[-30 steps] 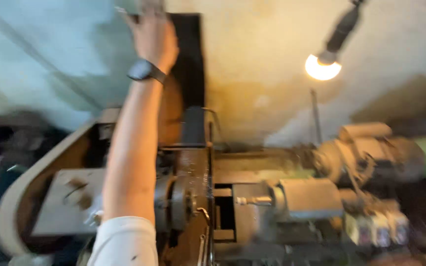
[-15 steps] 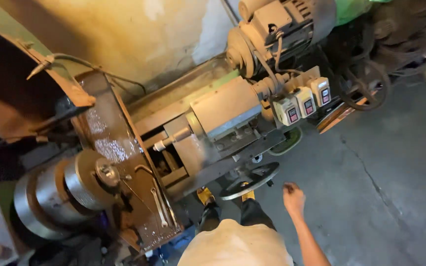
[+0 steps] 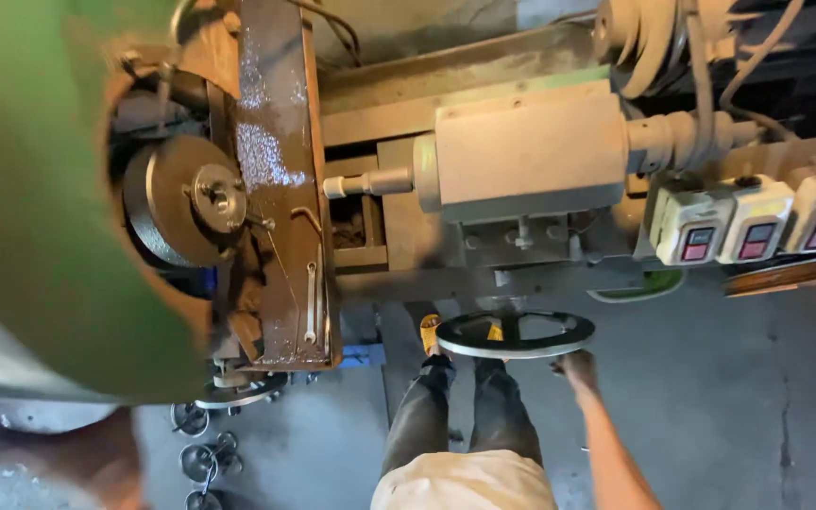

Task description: The person operates a metal lathe in a workshop. They turn the handwheel to move the carriage, adjust and tighten the chuck around a workpiece, wipe the machine bed and parts with a cloth, press the control panel buttons, and handle a small machined metal part.

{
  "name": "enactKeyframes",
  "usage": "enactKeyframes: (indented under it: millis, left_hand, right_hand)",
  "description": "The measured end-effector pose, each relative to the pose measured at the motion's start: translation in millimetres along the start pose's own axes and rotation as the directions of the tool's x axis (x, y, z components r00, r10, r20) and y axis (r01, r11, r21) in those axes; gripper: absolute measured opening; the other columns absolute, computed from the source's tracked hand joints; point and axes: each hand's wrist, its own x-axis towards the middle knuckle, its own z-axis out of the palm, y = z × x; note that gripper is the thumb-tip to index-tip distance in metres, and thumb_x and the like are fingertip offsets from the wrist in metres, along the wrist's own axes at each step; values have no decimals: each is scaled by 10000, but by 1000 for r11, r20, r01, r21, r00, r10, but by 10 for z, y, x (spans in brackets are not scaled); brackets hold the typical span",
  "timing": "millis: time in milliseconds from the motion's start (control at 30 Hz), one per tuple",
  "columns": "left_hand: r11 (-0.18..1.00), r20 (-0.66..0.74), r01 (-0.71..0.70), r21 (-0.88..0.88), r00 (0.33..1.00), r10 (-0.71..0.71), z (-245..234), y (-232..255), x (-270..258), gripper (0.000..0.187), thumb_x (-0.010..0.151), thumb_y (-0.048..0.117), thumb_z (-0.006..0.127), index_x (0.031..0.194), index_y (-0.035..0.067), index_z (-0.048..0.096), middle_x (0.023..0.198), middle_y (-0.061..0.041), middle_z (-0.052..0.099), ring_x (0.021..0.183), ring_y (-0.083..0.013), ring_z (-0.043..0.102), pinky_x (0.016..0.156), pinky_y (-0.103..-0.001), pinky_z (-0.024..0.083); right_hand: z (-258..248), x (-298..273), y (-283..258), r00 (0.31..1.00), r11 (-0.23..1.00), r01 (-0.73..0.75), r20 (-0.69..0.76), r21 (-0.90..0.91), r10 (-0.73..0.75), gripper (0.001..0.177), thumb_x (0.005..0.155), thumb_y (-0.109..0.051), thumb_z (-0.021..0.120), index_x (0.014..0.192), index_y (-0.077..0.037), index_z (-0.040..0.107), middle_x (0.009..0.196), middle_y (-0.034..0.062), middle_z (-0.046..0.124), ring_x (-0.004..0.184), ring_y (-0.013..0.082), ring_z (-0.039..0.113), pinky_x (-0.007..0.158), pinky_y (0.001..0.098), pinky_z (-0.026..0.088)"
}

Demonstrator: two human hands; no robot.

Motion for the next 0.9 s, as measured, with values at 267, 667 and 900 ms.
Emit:
enactKeyframes:
  millis: [267, 667, 900]
  left_hand:
    - [980, -73, 194, -43, 978, -197, 1409, -2146, -1804, 1231, 870, 444, 861, 1709, 103, 27, 1721, -204, 57, 1603, -448, 80, 1311, -656, 174]
    - [966, -32, 197, -167, 978, -205, 539, -690, -1590, 1059, 897, 232, 886, 1603, -71, 157, 1642, -321, 83, 1560, -494, 181, 1337, -568, 325]
    - [650, 367, 419, -634, 903, -224, 734, 531, -2810, 240, 807, -64, 685, 1025, 26, 727, 1019, -104, 756, 862, -161, 742, 793, -285, 587]
  right_hand:
    - [1017, -1658, -382, 935, 998, -52, 353, 23, 40, 527, 1033, -390, 546, 987, 105, 724, 790, 218, 735, 651, 295, 735, 610, 434, 618]
    - [-868, 831, 357, 762, 778, -27, 517, 628, -391, 65, 1121, -11, -27, 1154, 0, 28, 957, 37, 50, 755, 47, 112, 574, 31, 85]
    - [243, -1183, -280, 977, 975, -46, 214, 218, -2, 406, 964, -290, 607, 1091, 84, 698, 997, 211, 756, 779, 319, 751, 648, 475, 639]
